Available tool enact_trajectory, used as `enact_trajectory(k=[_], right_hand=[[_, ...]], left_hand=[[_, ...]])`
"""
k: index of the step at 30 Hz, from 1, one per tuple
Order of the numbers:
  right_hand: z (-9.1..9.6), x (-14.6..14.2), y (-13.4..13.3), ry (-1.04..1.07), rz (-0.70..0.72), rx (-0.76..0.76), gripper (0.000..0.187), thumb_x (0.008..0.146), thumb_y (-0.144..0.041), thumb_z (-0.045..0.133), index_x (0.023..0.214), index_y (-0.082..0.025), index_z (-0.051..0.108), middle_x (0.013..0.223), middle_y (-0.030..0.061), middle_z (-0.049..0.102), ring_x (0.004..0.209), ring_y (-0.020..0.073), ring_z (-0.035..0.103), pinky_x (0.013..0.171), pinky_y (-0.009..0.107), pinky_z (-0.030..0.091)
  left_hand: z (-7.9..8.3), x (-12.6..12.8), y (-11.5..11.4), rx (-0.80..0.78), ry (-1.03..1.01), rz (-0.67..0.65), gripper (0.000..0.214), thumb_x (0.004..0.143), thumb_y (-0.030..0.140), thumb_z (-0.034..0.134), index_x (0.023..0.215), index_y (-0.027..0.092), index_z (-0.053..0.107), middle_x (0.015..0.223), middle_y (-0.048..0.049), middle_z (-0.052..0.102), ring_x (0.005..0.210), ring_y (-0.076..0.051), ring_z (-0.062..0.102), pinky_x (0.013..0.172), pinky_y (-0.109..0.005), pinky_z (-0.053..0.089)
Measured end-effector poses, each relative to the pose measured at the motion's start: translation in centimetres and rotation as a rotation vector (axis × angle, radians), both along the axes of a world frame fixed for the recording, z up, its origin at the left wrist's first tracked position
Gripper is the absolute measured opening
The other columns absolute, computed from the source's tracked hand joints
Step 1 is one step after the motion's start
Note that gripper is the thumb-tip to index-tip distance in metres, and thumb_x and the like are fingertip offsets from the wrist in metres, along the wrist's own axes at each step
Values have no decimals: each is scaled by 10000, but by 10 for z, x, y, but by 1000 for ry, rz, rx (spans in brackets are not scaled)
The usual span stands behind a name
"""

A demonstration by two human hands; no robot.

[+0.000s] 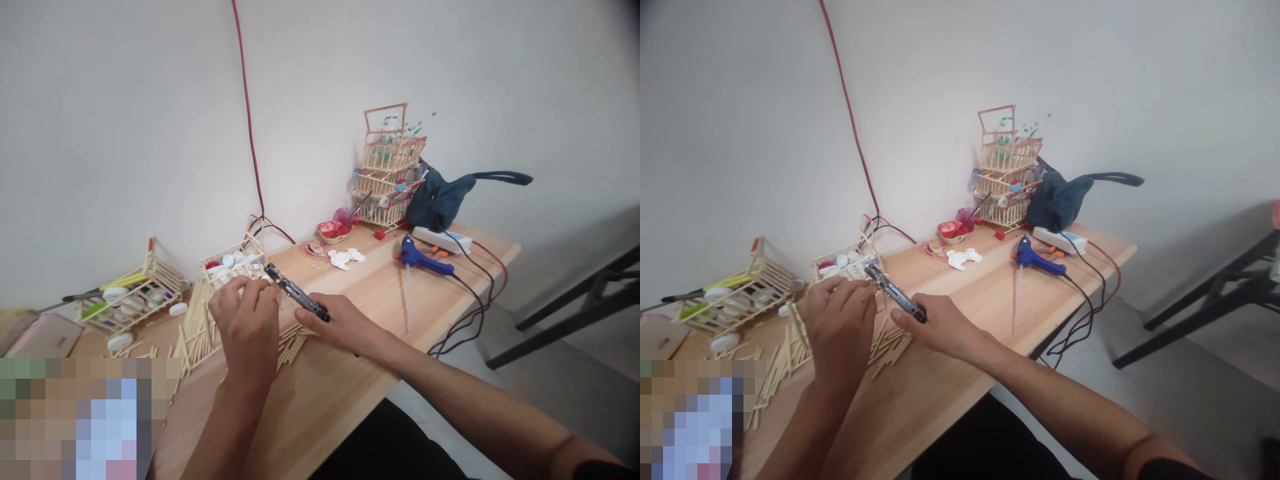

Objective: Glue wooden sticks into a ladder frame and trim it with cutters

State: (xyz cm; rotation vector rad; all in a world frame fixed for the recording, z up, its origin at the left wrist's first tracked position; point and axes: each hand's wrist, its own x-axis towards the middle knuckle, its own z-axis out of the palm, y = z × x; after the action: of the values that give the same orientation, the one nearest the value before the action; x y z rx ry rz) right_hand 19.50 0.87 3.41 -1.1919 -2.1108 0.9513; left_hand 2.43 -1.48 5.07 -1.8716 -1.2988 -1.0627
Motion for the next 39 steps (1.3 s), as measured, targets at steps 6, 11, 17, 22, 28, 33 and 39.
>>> enact_trajectory(k=[6,11,17,22,28,33,39], right_hand=[[-4,-2,0,3,-38,51,477,881,-629,437,754,-174,504,680,-19,512,634,112,442,575,241,290],[-3,-3,-1,-15,-60,100,462,882,-613,446,743,-175,496,668,-20,505,623,108,428,571,241,275],[-4,-4,-2,-2,-59,94,472,884,-618,439,725,-175,478,655,-25,490,614,101,418,568,240,268],[-4,-4,-2,1,-62,71,494,881,-633,433,708,-173,477,640,-29,486,608,97,412,558,238,259],[-2,-4,-2,-14,-75,86,477,883,-607,448,704,-168,499,629,-29,483,601,94,402,551,237,250],[-1,-4,-2,-9,-88,93,486,885,-604,443,694,-162,505,625,-22,489,593,92,391,544,238,238],[-5,-6,-2,-2,-90,125,504,898,-596,429,652,-160,488,601,-18,476,576,90,379,543,243,239]], left_hand=[[-3,-2,1,11,1,-29,56,853,126,588,836,175,611,932,-57,708,1005,-259,521,853,-428,403],[-5,-3,2,32,2,-36,86,838,104,598,880,175,620,947,-60,712,1008,-254,526,863,-429,410],[-5,-2,2,21,2,-26,85,839,106,598,880,177,620,964,-58,714,999,-249,533,873,-434,401],[-5,-3,2,15,7,-25,92,848,103,583,888,179,619,960,-55,709,1004,-251,531,871,-435,392],[-4,-3,1,33,11,-30,97,850,100,570,872,178,623,944,-66,711,1014,-251,529,881,-433,386],[-5,-2,0,1,10,-26,97,864,122,554,876,183,628,972,-67,709,1020,-250,526,892,-435,390],[-6,-1,-1,-32,-3,-32,111,879,134,533,906,186,627,982,-68,697,1034,-248,531,893,-435,388]])
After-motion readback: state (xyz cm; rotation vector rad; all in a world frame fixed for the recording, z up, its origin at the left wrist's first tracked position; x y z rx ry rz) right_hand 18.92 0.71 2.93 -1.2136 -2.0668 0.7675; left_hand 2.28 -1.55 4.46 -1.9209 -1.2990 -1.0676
